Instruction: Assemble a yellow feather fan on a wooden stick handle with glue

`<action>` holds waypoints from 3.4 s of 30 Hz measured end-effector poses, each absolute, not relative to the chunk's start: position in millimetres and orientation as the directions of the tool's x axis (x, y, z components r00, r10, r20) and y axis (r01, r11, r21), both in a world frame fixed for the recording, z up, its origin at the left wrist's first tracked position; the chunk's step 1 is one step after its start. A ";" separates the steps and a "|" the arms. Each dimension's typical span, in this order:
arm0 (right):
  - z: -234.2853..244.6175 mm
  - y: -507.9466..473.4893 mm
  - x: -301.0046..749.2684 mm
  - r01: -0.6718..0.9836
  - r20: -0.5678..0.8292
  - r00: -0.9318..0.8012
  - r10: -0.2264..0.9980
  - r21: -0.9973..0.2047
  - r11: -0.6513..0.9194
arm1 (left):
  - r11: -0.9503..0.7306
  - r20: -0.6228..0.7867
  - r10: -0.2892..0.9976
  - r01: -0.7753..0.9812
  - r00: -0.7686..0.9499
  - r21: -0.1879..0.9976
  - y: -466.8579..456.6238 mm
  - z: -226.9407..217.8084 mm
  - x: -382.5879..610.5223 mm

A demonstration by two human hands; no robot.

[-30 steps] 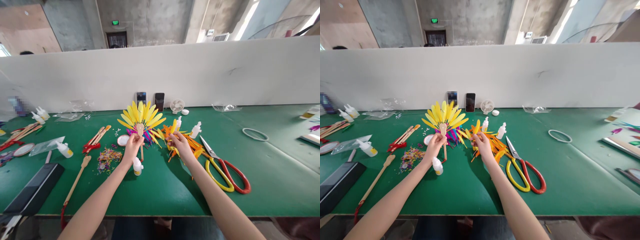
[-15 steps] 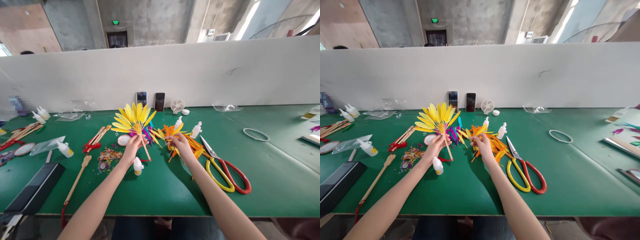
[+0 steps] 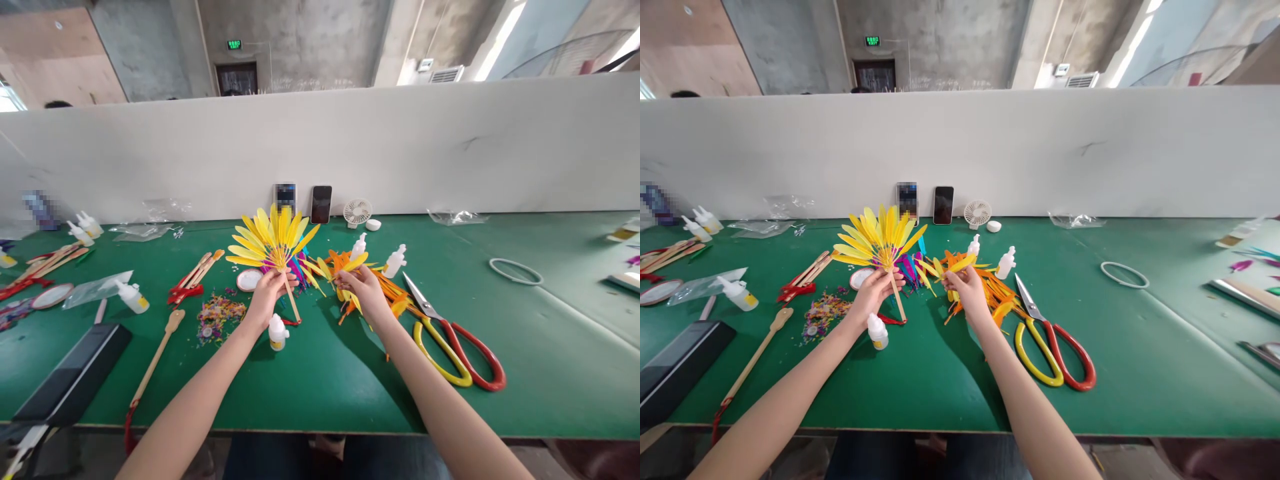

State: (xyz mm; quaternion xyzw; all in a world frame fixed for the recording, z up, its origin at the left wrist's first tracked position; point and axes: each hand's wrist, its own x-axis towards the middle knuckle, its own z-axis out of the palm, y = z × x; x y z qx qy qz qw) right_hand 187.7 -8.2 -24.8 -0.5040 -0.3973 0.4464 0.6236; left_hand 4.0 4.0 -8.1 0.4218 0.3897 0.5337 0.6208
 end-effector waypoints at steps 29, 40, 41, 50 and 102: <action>10.2 9.0 128.9 0.115 0.247 0.260 0.933 -0.968 0.224 | 0.104 -0.058 0.989 -0.368 0.136 0.924 3.2 -10.5 5.8; 10.0 5.7 127.8 0.036 0.326 0.294 0.899 -0.943 0.331 | 0.092 -0.061 0.993 -0.353 0.097 0.931 1.9 -7.5 7.5; 10.1 5.3 128.2 0.015 0.329 0.301 0.895 -0.940 0.341 | 0.090 -0.069 0.995 -0.355 0.070 0.931 2.1 -7.3 7.0; 1.0 12.7 133.1 -0.064 0.106 0.207 0.973 -0.991 0.122 | 0.011 -0.074 0.989 -0.426 -0.131 0.905 7.6 -8.4 -0.5; 6.7 -8.3 127.4 0.291 0.000 -0.546 0.838 -0.938 0.190 | -0.242 0.208 0.949 -0.123 -0.239 0.962 13.9 -16.8 -9.0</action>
